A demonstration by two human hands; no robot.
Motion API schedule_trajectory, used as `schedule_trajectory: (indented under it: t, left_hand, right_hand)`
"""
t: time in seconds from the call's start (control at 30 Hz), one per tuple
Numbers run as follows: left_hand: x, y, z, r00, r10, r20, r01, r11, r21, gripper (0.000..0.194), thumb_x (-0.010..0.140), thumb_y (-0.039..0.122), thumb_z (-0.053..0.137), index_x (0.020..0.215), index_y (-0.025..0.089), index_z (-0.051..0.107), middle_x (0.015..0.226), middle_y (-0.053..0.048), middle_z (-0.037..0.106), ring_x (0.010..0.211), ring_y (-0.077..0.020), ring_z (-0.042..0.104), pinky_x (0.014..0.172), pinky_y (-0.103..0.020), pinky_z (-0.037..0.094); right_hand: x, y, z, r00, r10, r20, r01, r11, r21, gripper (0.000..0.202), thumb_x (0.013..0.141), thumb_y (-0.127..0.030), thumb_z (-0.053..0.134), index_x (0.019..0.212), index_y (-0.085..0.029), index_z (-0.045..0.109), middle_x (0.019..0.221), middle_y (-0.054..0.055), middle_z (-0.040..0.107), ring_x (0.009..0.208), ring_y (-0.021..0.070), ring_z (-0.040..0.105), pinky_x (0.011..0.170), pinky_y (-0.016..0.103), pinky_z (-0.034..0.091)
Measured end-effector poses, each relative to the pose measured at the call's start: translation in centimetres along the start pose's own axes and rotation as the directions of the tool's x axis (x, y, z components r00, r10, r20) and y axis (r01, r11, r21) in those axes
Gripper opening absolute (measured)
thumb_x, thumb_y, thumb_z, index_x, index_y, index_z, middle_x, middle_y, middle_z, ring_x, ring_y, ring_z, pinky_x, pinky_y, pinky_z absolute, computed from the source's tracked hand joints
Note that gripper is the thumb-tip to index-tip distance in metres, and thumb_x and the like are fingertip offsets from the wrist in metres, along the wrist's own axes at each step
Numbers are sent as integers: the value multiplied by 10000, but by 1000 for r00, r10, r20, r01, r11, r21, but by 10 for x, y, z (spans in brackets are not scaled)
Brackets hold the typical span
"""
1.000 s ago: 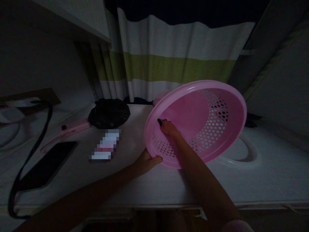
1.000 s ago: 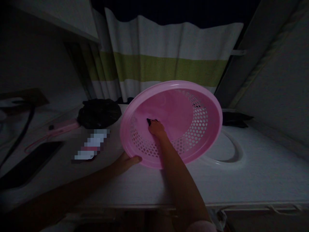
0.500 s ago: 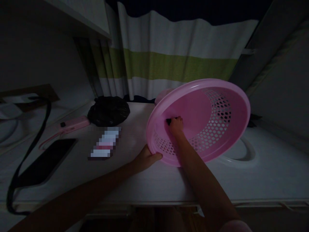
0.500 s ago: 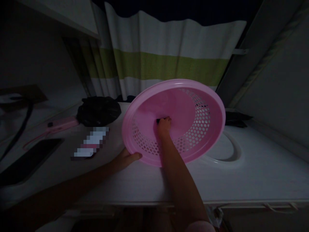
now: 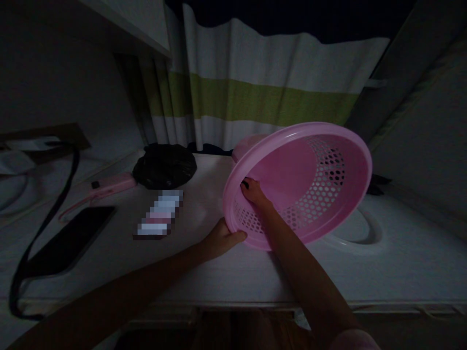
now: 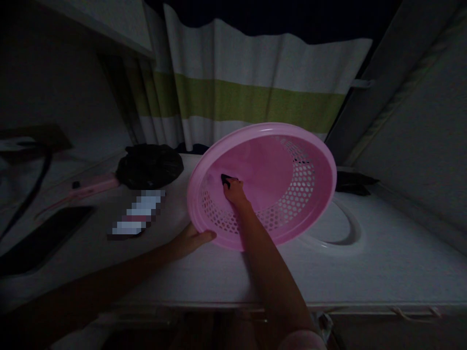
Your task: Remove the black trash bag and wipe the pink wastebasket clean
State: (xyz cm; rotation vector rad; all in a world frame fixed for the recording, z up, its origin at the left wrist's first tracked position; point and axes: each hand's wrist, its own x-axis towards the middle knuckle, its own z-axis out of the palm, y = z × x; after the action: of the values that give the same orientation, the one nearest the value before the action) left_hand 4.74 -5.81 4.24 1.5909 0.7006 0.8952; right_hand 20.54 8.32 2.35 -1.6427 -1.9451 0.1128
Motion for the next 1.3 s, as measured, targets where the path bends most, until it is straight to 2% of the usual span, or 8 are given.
schedule_trajectory:
  t: [0.17,0.4,0.6,0.83,1.0,1.1,1.2,1.3]
  left_hand:
    - [0,0,1,1000,-3,-7,3,1000,-4,303,635,182,548,924,120,614,906,-69,652,912,-211,564,867,-375,427]
    - [0,2,2,999,-24,-48,24,1000,-13,314,620,165,547,924,118,613,955,-71,648,928,-210,562,890,-374,413]
    - [-1,6,3,996,-43,-77,40,998,-41,365,611,157,558,973,120,592,998,-75,641,954,-218,557,905,-393,403]
    - [0,6,1,998,-31,-62,29,999,-32,378,620,162,560,995,122,587,1011,-75,640,958,-224,558,907,-404,403]
    - [1,6,2,997,-58,-53,56,998,-31,370,618,142,560,986,119,597,1001,-83,641,963,-223,556,907,-388,405]
    - [1,5,2,998,-56,-41,55,998,-32,354,624,141,558,974,112,603,992,-89,641,968,-225,555,907,-385,405]
    - [1,3,0,998,-44,-36,43,999,-29,342,625,143,561,964,117,604,995,-82,643,958,-220,558,909,-384,402]
    - [0,2,0,998,-38,-52,36,999,-37,375,623,152,568,996,121,586,1027,-78,633,973,-219,553,921,-391,392]
  right_hand:
    - [5,1,3,996,-61,65,59,998,32,329,836,-164,387,1096,-165,589,1169,79,572,1092,171,486,968,337,283]
    - [7,6,3,996,58,74,-46,988,-148,361,833,-169,387,1151,-165,559,1186,77,562,1128,169,455,967,311,275]
    - [-4,14,-7,967,249,-60,-256,932,-258,363,823,-290,401,1071,-122,606,1159,150,548,1126,275,422,932,416,297]
    - [-9,20,-9,948,276,-160,-315,887,-337,419,819,-343,389,1047,-68,608,1216,189,492,1225,307,306,1005,481,160]
    - [-2,15,-7,978,209,14,-199,946,-255,368,818,-248,413,1089,-81,598,1169,171,547,1133,232,452,964,345,301]
    - [1,6,-7,986,128,105,-108,977,-184,384,815,-182,411,1174,-170,548,1201,83,552,1085,166,506,913,260,362]
    - [0,-2,-10,989,-3,149,2,1000,7,379,835,-198,406,1190,-260,525,1203,-9,557,1069,132,522,912,253,374]
    - [-5,-2,-17,977,-106,184,61,971,231,370,822,-221,455,1184,-250,526,1166,-14,583,1030,141,550,901,277,391]
